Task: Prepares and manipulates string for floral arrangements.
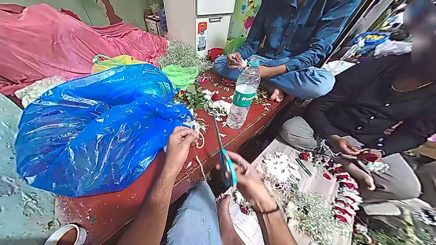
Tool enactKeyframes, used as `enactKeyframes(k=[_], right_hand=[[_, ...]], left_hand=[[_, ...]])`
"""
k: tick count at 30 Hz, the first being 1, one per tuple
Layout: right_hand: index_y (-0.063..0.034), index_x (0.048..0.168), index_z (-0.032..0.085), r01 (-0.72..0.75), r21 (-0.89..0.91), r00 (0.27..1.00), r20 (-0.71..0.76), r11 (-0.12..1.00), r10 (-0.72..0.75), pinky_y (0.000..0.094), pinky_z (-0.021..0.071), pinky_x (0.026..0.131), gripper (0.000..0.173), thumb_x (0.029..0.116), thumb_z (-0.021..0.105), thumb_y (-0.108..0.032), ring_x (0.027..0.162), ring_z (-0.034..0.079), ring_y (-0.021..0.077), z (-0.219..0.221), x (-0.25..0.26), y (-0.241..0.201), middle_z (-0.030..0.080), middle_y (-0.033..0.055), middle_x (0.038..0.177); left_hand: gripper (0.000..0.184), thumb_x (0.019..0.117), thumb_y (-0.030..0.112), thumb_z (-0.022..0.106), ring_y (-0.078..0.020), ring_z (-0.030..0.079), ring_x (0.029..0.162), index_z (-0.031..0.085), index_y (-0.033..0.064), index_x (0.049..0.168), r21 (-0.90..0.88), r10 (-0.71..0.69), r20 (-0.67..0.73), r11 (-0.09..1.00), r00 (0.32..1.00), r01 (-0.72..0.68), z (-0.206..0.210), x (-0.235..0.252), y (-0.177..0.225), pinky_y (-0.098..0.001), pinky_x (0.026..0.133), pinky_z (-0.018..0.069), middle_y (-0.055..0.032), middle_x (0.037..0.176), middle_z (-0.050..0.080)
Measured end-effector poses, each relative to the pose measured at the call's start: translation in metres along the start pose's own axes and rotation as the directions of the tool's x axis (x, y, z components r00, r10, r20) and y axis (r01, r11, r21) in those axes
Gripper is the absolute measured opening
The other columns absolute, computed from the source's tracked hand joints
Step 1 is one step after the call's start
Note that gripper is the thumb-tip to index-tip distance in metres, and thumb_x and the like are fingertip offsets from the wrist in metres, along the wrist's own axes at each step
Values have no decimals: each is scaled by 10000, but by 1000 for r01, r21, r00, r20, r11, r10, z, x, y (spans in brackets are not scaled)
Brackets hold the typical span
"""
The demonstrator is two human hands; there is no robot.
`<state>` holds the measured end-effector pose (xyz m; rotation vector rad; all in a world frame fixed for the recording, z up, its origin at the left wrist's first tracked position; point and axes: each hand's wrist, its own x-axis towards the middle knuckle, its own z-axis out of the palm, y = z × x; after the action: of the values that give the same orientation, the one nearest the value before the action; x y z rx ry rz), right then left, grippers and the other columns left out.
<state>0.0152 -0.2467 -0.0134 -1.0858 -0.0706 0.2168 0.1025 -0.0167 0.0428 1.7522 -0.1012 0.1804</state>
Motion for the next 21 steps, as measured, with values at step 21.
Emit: enactKeyframes(k=[21], right_hand=[[13, 1292, 614, 79, 263, 982, 146, 962, -120, 215, 496, 501, 648, 870, 808, -439, 541, 550, 59, 32, 0, 42, 637, 20, 754]], left_hand=[[268, 952, 12, 386, -325, 655, 1185, 640, -68, 917, -555, -135, 320, 775, 938, 302, 6, 2, -5, -428, 1010, 528, -258, 1253, 670]])
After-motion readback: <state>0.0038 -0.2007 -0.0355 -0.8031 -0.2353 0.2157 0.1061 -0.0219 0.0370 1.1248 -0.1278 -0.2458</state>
